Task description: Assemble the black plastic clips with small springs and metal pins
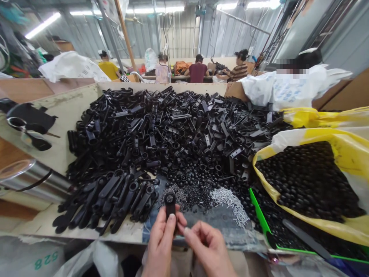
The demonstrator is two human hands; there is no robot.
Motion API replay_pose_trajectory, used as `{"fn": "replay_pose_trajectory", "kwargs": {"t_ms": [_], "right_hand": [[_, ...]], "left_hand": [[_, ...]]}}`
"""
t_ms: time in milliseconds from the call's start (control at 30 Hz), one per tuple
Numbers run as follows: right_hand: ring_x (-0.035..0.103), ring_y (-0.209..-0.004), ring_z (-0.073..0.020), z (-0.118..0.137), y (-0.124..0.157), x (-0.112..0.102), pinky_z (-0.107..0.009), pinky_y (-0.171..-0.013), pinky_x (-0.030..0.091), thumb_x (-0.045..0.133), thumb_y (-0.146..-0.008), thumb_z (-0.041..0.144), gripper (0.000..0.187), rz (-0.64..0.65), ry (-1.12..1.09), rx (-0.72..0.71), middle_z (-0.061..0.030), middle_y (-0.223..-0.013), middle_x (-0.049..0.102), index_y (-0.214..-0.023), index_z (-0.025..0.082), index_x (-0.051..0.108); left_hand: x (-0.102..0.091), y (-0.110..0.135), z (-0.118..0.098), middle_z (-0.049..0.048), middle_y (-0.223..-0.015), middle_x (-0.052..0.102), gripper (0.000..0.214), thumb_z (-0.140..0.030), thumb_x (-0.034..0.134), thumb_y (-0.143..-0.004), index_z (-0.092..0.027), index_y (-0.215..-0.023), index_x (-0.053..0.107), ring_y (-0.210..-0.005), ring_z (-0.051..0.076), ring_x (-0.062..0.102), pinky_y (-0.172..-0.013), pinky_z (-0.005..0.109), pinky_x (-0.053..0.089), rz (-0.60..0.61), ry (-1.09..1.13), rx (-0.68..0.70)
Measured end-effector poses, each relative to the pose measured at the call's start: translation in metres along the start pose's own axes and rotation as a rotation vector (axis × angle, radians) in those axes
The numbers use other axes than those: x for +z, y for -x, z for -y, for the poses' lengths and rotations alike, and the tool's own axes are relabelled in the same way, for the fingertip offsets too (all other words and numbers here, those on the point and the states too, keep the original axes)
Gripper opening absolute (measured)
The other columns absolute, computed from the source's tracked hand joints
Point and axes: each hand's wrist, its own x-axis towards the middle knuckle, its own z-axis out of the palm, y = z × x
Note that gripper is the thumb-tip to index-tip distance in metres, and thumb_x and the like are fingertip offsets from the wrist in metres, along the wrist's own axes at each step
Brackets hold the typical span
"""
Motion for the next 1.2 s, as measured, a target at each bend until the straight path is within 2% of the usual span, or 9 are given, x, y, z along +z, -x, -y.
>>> {"fn": "replay_pose_trajectory", "kwargs": {"t_ms": [100, 233, 433, 600, 733, 800, 900, 1000, 1200], "right_hand": [[0.044, -0.056, -0.0105, 0.037, -0.008, -0.012, -0.021, -0.054, 0.035, 0.08, -0.075, 0.06, 0.045, -0.005, 0.129, -0.066, 0.0053, -0.059, 0.051, -0.074, 0.017, 0.065], [0.05, -0.047, -0.0106, 0.059, -0.023, -0.005, -0.022, -0.052, 0.04, 0.079, -0.077, 0.056, 0.046, 0.298, 0.066, 0.013, 0.008, -0.057, 0.051, -0.096, 0.017, 0.066], [0.048, -0.051, -0.0122, 0.027, -0.03, 0.018, -0.023, -0.051, 0.036, 0.068, -0.087, 0.057, 0.04, 0.41, 0.245, -0.042, 0.0041, -0.055, 0.055, -0.083, 0.017, 0.066], [0.046, -0.059, -0.0126, 0.041, -0.055, 0.045, -0.022, -0.054, 0.036, 0.066, -0.091, 0.044, 0.027, 0.549, 0.468, -0.254, 0.0055, -0.061, 0.051, -0.086, 0.018, 0.072], [0.057, -0.06, -0.0136, 0.081, -0.104, 0.062, -0.021, -0.057, 0.042, 0.058, -0.098, 0.037, 0.025, 0.404, 0.95, -0.55, 0.0054, -0.063, 0.058, -0.11, 0.021, 0.074], [0.064, -0.071, -0.0158, 0.095, -0.132, 0.068, -0.023, -0.065, 0.045, 0.06, -0.097, 0.029, 0.02, 0.297, 1.104, -0.617, 0.0018, -0.075, 0.067, -0.111, 0.022, 0.073], [0.07, -0.087, -0.0206, 0.099, -0.164, 0.08, -0.027, -0.072, 0.046, 0.07, -0.09, 0.023, 0.019, 0.241, 1.25, -0.649, -0.0037, -0.097, 0.073, -0.11, 0.023, 0.071], [0.072, -0.087, -0.0226, 0.092, -0.178, 0.093, -0.028, -0.071, 0.046, 0.075, -0.089, 0.024, 0.007, 0.223, 1.347, -0.646, -0.0062, -0.099, 0.073, -0.095, 0.022, 0.071], [0.071, -0.085, -0.0216, 0.095, -0.167, 0.081, -0.027, -0.068, 0.043, 0.066, -0.096, 0.03, 0.016, 0.158, 1.294, -0.634, -0.0055, -0.094, 0.073, -0.083, 0.022, 0.072]], "left_hand": [[0.0, 0.003, -0.009, -0.0002, -0.074, 0.067, 0.042, -0.054, 0.072, -0.085, -0.02, -0.109, 0.07, -0.053, 0.012, 0.055, -0.05, 0.023, 0.048, 0.105, -0.075, -0.024], [-0.006, 0.013, -0.003, -0.0048, -0.055, 0.057, 0.049, -0.055, 0.074, -0.083, -0.021, -0.117, 0.07, -0.042, 0.011, 0.045, -0.041, 0.021, 0.037, 0.09, -0.218, -0.069], [-0.033, 0.025, 0.011, 0.0042, -0.062, 0.068, 0.036, -0.045, 0.079, -0.078, -0.028, -0.11, 0.078, -0.066, 0.026, 0.064, -0.065, 0.031, 0.05, -0.181, -0.387, 0.175], [-0.063, 0.015, -0.045, 0.0097, -0.09, 0.08, 0.024, -0.039, 0.063, -0.092, -0.027, -0.105, 0.08, -0.083, 0.027, 0.072, -0.079, 0.034, 0.05, -0.285, -0.855, 0.534], [-0.093, -0.019, -0.109, 0.0136, -0.097, 0.078, 0.024, -0.035, 0.062, -0.093, -0.02, -0.095, 0.079, -0.094, 0.032, 0.066, -0.088, 0.043, 0.045, -0.613, -1.327, 0.941], [-0.106, -0.039, -0.125, 0.0135, -0.099, 0.077, 0.027, -0.033, 0.057, -0.095, -0.018, -0.097, 0.079, -0.095, 0.033, 0.063, -0.084, 0.044, 0.042, -0.724, -1.518, 0.963], [-0.117, -0.06, -0.127, 0.0101, -0.1, 0.077, 0.025, -0.031, 0.057, -0.095, -0.021, -0.103, 0.079, -0.095, 0.031, 0.061, -0.076, 0.041, 0.039, -0.721, -1.634, 0.854], [-0.123, -0.069, -0.117, 0.0103, -0.109, 0.076, 0.027, -0.032, 0.056, -0.097, -0.022, -0.113, 0.076, -0.102, 0.031, 0.06, -0.079, 0.041, 0.038, -0.721, -1.578, 0.828], [-0.129, -0.065, -0.107, 0.0148, -0.128, 0.066, 0.04, -0.039, 0.051, -0.099, -0.02, -0.132, 0.063, -0.119, 0.034, 0.055, -0.099, 0.048, 0.039, -0.761, -1.361, 0.883]]}}
